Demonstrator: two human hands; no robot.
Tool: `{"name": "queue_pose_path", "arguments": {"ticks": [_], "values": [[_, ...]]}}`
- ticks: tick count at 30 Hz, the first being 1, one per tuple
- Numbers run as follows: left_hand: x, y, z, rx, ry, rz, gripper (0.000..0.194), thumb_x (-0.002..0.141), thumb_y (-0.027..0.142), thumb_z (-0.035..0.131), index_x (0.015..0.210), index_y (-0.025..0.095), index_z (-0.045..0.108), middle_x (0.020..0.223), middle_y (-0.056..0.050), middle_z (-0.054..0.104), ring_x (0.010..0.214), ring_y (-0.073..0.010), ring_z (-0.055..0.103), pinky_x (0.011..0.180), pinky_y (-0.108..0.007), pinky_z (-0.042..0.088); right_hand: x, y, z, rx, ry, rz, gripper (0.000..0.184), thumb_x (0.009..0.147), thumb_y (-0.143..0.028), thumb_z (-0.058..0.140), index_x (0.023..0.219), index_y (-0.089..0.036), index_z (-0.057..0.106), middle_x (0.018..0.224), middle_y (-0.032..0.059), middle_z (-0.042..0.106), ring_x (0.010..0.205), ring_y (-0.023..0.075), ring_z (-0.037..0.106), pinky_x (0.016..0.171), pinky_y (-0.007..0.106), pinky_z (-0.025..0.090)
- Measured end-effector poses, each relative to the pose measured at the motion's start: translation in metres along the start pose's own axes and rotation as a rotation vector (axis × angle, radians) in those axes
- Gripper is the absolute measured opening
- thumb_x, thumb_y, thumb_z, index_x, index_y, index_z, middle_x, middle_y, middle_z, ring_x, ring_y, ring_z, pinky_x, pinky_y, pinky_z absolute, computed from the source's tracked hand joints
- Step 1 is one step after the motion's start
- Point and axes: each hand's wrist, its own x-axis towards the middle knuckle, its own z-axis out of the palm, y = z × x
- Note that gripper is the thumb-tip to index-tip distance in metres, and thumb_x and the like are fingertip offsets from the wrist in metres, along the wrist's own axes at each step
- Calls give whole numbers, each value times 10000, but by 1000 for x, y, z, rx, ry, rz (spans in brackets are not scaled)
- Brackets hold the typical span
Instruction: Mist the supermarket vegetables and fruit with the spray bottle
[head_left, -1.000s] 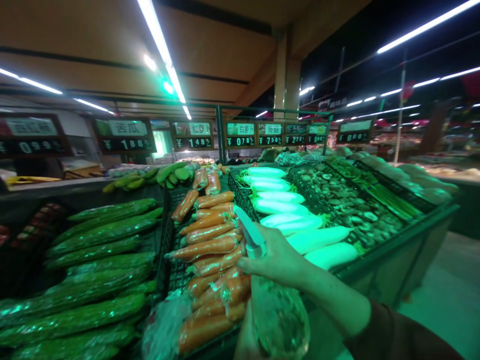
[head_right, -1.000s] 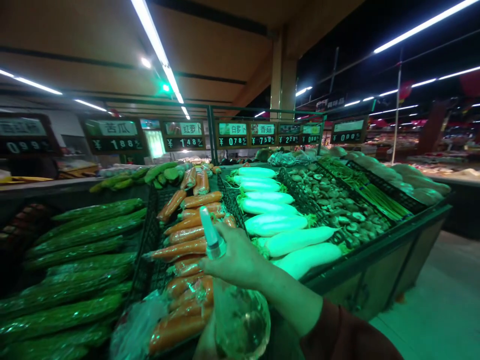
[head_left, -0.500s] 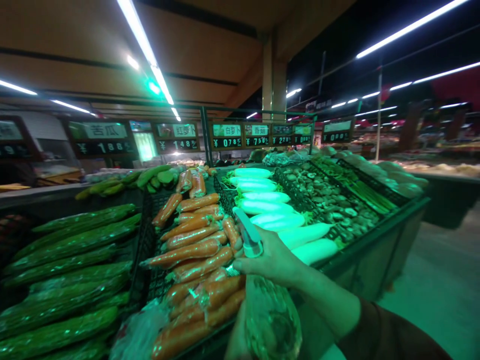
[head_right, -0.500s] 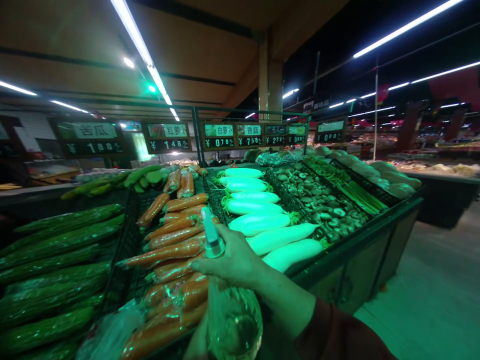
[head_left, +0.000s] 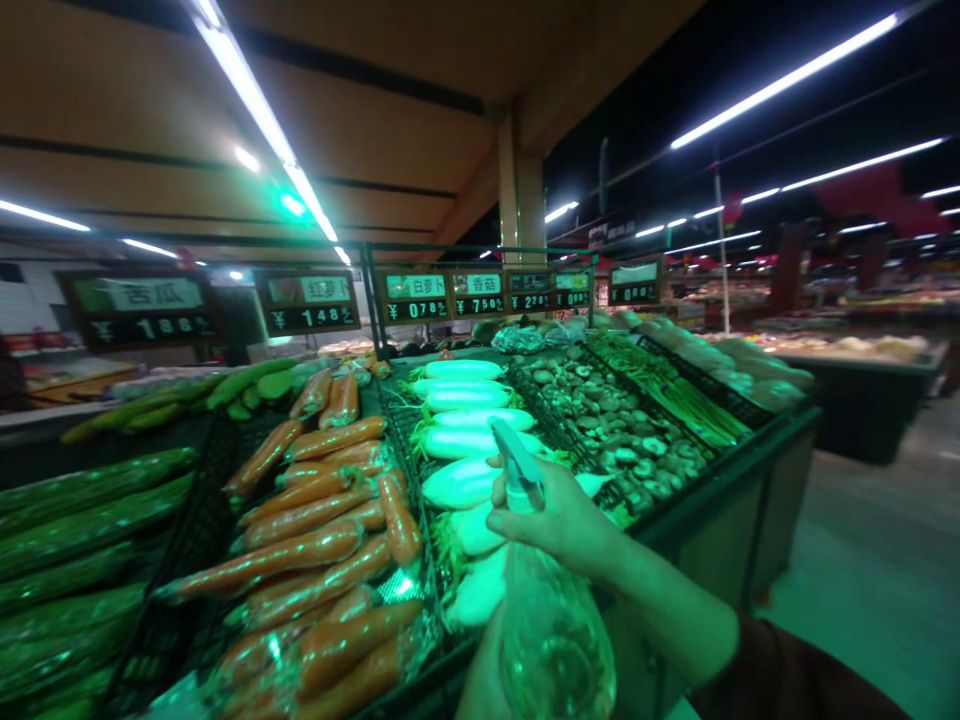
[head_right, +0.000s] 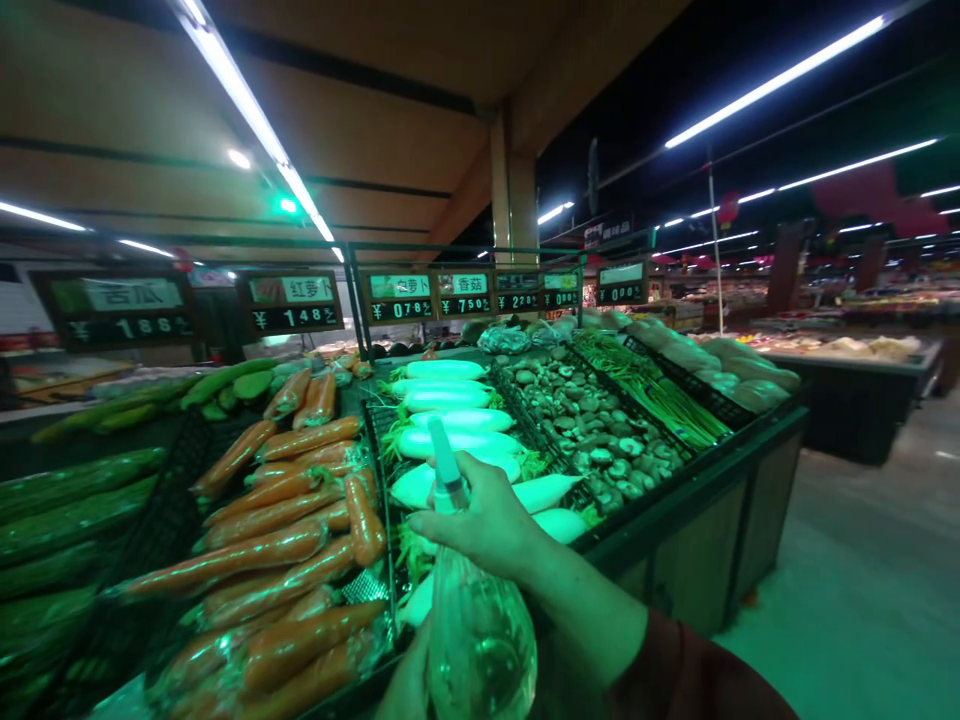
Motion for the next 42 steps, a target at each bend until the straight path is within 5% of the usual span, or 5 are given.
{"name": "queue_pose_path", "arguments": {"ticks": [5,10,26,38,42], "values": [[29,-17,27,-81,-74,11,1062,367,460,945,1312,188,545,1323,-164,629,1318,-399,493,1083,-501,422,-4,-1,-37,8,48,6,350,624,-404,741,858,-187,597,924,43,626,853,225,587,744,327,447],[51,-28,53,-246,-177,29,1051,437,227,924,1377,178,456,1293,-187,645,1205,-379,594,1013,-506,472,-8,1,-66,-18,52,-20,316,644,-401,742,838,-198,597,883,35,636,886,235,604,792,335,461],[92,-50,103,-347,-321,-7,857,442,88,893,1227,202,569,1225,-142,681,1165,-333,625,1020,-483,441,-22,14,-142,-65,247,-12,405,642,-351,749,973,-160,614,659,-32,600,603,167,551,611,296,434],[118,-42,154,-295,-309,-58,872,424,106,892,1236,169,581,1150,-100,712,1104,-305,635,944,-406,486,-32,15,-196,-81,349,37,382,609,-358,755,916,-159,644,656,1,657,650,211,626,672,341,479],[123,-40,169,-300,-315,-104,895,424,90,888,1261,127,573,1205,-136,683,1112,-304,614,961,-412,474,-38,16,-214,-90,394,19,359,604,-373,793,867,-167,663,845,54,705,819,236,658,772,353,482]]}}
